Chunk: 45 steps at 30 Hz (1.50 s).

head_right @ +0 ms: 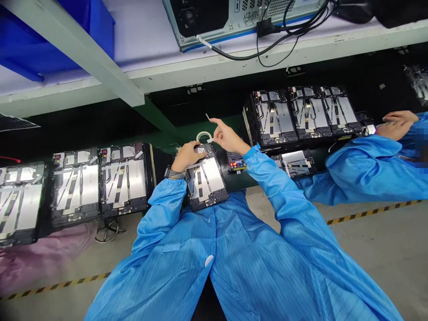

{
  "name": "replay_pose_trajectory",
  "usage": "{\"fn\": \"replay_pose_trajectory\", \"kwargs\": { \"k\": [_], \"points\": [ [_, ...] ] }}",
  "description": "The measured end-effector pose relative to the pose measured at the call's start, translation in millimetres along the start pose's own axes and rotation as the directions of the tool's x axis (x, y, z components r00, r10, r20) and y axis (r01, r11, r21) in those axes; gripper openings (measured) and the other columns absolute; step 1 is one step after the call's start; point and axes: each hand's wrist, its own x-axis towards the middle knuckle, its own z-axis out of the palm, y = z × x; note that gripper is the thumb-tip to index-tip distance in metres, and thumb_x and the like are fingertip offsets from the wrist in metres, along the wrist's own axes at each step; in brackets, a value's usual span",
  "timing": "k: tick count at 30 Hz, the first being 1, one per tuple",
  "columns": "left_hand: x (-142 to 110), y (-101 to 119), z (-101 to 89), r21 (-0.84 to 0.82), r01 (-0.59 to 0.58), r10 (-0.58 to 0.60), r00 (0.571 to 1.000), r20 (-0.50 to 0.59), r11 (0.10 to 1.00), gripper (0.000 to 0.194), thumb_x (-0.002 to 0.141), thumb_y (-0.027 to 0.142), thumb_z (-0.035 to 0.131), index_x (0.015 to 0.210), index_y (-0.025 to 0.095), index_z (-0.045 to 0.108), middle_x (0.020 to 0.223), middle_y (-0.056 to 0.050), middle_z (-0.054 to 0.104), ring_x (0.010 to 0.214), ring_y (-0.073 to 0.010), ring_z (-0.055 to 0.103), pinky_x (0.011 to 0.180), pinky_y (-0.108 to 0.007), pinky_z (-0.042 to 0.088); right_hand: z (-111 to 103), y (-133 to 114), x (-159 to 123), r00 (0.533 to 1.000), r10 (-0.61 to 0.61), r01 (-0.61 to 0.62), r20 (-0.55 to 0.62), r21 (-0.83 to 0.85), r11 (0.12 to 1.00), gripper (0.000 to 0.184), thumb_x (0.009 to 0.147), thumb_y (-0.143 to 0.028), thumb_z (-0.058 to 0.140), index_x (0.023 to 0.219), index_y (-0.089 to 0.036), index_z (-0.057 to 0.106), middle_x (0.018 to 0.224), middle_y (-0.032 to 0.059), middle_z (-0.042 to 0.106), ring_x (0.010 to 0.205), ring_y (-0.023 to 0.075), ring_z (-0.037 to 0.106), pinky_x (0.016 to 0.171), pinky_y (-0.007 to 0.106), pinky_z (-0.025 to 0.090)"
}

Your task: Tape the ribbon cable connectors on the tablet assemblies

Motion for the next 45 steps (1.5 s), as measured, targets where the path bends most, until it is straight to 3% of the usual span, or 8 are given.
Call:
{"fn": "replay_pose_trajectory", "kwargs": {
  "k": [4,11,21,30,32,36,41,45],
  "points": [
    [2,-1,-3.1,-0.022,0.008,-0.007,1.000,0.009,1.000,0.063,0.085,0.049,0.078,0.139,0.020,0.065,0.139,-0.014,0.070,0.135,-0.0357,0.058,0.109,-0.045,0.044,-2,-9,5,0.957,0.072,-0.084,0.281,0.032,0.996,0.076,0.087,-0.005,0.067,0.156,-0.014,0.036,0.082,-0.0044,0.063,0.071,0.0135,0.060,0.068,0.024,0.050],
    [2,-5,-3.0,-0.029,-0.002,0.002,1.000,0.014,1.000,0.063,0.085,0.050,0.075,0.141,0.022,0.064,0.140,-0.012,0.071,0.139,-0.0348,0.056,0.113,-0.045,0.040,13,-11,29,0.916,0.132,-0.086,0.378,-0.135,0.987,0.092,0.080,0.004,0.069,0.161,-0.016,0.031,0.075,-0.0061,0.068,0.071,0.0166,0.064,0.063,0.024,0.046],
    [4,-10,2.4,-0.050,-0.022,0.021,0.999,-0.026,0.999,0.064,0.084,0.051,0.076,0.139,0.022,0.065,0.143,-0.013,0.069,0.137,-0.0361,0.057,0.113,-0.048,0.039,19,-12,34,0.923,0.150,-0.035,0.355,-0.309,0.950,0.098,0.078,-0.003,0.078,0.162,-0.016,0.030,0.080,-0.0003,0.073,0.071,0.0202,0.068,0.065,0.027,0.049],
    [2,-11,3.3,-0.037,-0.041,0.040,0.999,-0.024,0.998,0.064,0.085,0.056,0.075,0.138,0.021,0.066,0.142,-0.015,0.069,0.138,-0.0371,0.056,0.112,-0.047,0.039,41,-28,25,0.955,0.227,-0.081,0.191,-0.568,0.819,0.108,0.077,-0.017,0.088,0.166,-0.018,0.026,0.103,0.0151,0.077,0.091,0.0342,0.073,0.079,0.038,0.054],
    [3,-11,3.7,-0.031,-0.036,0.035,0.999,-0.018,0.999,0.065,0.086,0.056,0.075,0.140,0.021,0.065,0.143,-0.015,0.069,0.139,-0.0368,0.055,0.113,-0.046,0.039,38,-24,28,0.968,0.214,-0.098,0.133,-0.584,0.806,0.114,0.070,-0.020,0.095,0.165,-0.020,0.031,0.113,0.0174,0.075,0.102,0.0377,0.072,0.085,0.040,0.054],
    [3,-11,2.6,-0.019,-0.035,0.035,0.999,-0.016,0.999,0.066,0.086,0.057,0.073,0.141,0.021,0.064,0.145,-0.014,0.068,0.140,-0.0368,0.055,0.114,-0.046,0.038,17,-2,29,0.957,0.291,-0.274,-0.001,-0.339,0.900,0.129,0.050,-0.028,0.107,0.160,-0.020,0.040,0.106,0.0100,0.074,0.097,0.0314,0.070,0.082,0.036,0.053],
    [0,-11,-1.3,-0.028,-0.057,0.058,0.998,0.029,0.998,0.071,0.088,0.060,0.071,0.145,0.020,0.060,0.149,-0.015,0.064,0.142,-0.0367,0.053,0.116,-0.049,0.037,8,14,-2,0.901,0.433,-0.410,-0.029,0.267,0.872,0.093,0.083,-0.041,0.085,0.160,-0.017,0.039,0.077,-0.0036,0.064,0.062,0.0141,0.054,0.054,0.025,0.042],
    [0,-5,1.9,0.048,-0.074,0.074,0.997,-0.001,0.996,0.076,0.085,0.066,0.073,0.143,0.019,0.061,0.148,-0.018,0.064,0.140,-0.0387,0.052,0.115,-0.050,0.037,31,11,-24,0.895,0.425,-0.357,-0.137,0.352,0.865,0.095,0.079,-0.041,0.086,0.159,-0.019,0.039,0.085,-0.0027,0.066,0.067,0.0132,0.054,0.058,0.024,0.044]
  ]
}}
